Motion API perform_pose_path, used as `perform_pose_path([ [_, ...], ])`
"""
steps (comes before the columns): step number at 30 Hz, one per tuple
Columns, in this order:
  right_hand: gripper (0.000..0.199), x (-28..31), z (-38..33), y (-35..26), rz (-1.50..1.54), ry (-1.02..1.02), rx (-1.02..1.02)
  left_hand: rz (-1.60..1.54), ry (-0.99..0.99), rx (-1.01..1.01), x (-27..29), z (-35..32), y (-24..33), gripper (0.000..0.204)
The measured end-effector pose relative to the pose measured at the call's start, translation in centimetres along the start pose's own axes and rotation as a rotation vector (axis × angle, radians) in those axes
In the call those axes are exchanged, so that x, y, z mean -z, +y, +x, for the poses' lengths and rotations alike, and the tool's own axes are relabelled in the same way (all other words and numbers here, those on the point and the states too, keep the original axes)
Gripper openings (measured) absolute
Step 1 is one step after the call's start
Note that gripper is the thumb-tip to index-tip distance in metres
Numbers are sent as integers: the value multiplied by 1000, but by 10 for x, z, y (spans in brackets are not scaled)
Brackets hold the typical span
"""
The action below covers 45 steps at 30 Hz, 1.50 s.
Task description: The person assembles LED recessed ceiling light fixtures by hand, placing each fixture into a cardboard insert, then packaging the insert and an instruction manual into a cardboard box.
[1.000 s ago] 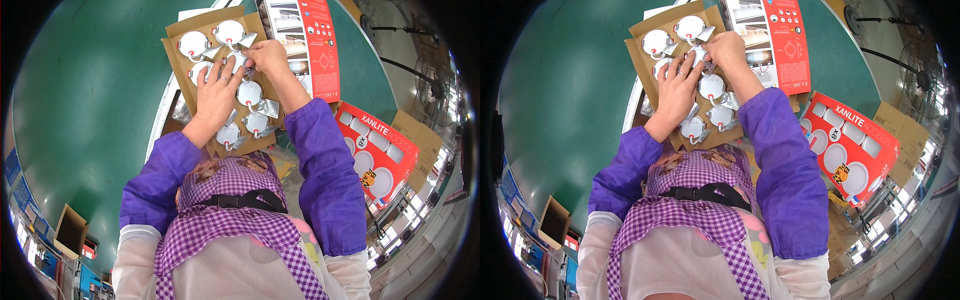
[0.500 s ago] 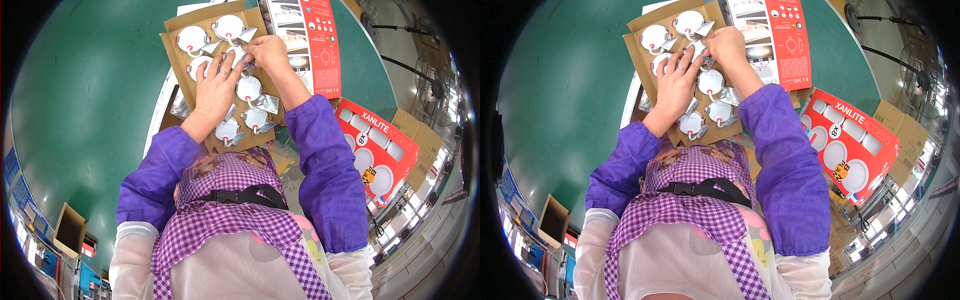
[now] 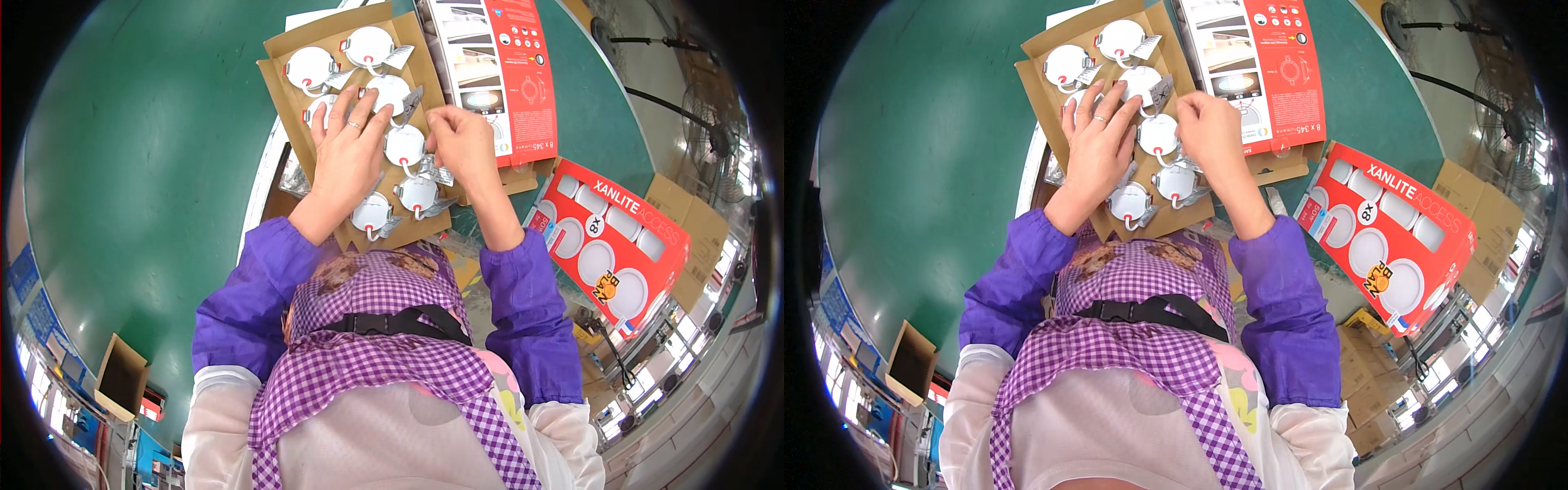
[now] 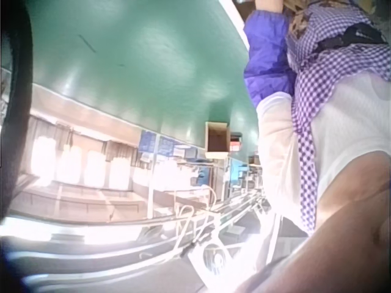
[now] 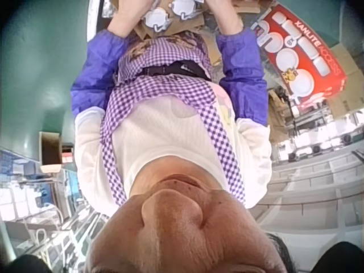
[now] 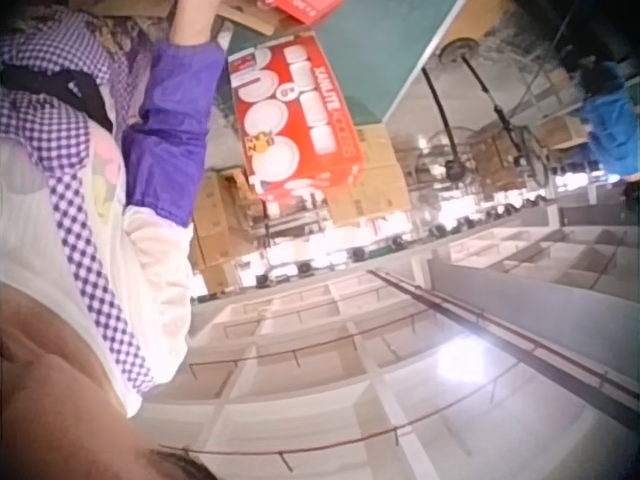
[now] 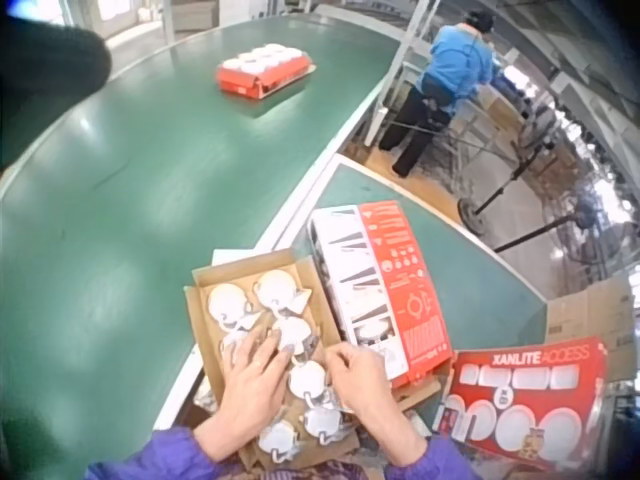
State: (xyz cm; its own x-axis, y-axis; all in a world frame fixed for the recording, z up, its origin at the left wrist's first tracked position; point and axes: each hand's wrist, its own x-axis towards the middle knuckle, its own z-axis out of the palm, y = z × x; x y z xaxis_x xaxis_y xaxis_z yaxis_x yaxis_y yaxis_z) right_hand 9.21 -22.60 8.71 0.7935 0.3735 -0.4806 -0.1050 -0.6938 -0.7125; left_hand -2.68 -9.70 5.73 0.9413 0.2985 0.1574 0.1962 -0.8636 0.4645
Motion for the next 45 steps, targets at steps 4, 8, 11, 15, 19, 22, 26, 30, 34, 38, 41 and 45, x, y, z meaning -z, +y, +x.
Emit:
perform_pose_path([
  [4,22,-2,-15,16,53,-38,-70,-126,-12,-20,10,-9,7,35],
  [8,24,-10,-14,17,15,-65,-78,-68,-87,-31,9,-18,12,34],
  [11,23,-11,-15,14,49,-52,-90,-2,-121,-42,3,-23,14,35],
  [15,22,-11,-15,11,76,-35,-89,44,-139,-56,-1,-25,18,39],
  [19,22,-19,-9,19,62,-13,-40,49,-142,-66,-3,-28,18,43],
  [22,22,-23,-7,21,51,24,13,41,-142,-81,-7,-30,19,45],
  [26,21,-22,-10,14,65,15,-27,33,-146,-82,-7,-31,19,45],
  [30,21,-23,-9,16,69,20,-5,8,-138,-84,-6,-31,18,44],
  [34,21,-16,-20,15,129,18,-50,-174,45,3,18,-35,13,37],
  [38,19,-4,-38,19,157,41,-29,-165,161,122,38,-49,-12,29],
  [41,18,-3,-47,31,179,53,-8,-104,107,133,42,-62,-13,27],
  [45,18,-3,-58,33,179,34,-40,-60,68,97,35,-74,-9,26],
])
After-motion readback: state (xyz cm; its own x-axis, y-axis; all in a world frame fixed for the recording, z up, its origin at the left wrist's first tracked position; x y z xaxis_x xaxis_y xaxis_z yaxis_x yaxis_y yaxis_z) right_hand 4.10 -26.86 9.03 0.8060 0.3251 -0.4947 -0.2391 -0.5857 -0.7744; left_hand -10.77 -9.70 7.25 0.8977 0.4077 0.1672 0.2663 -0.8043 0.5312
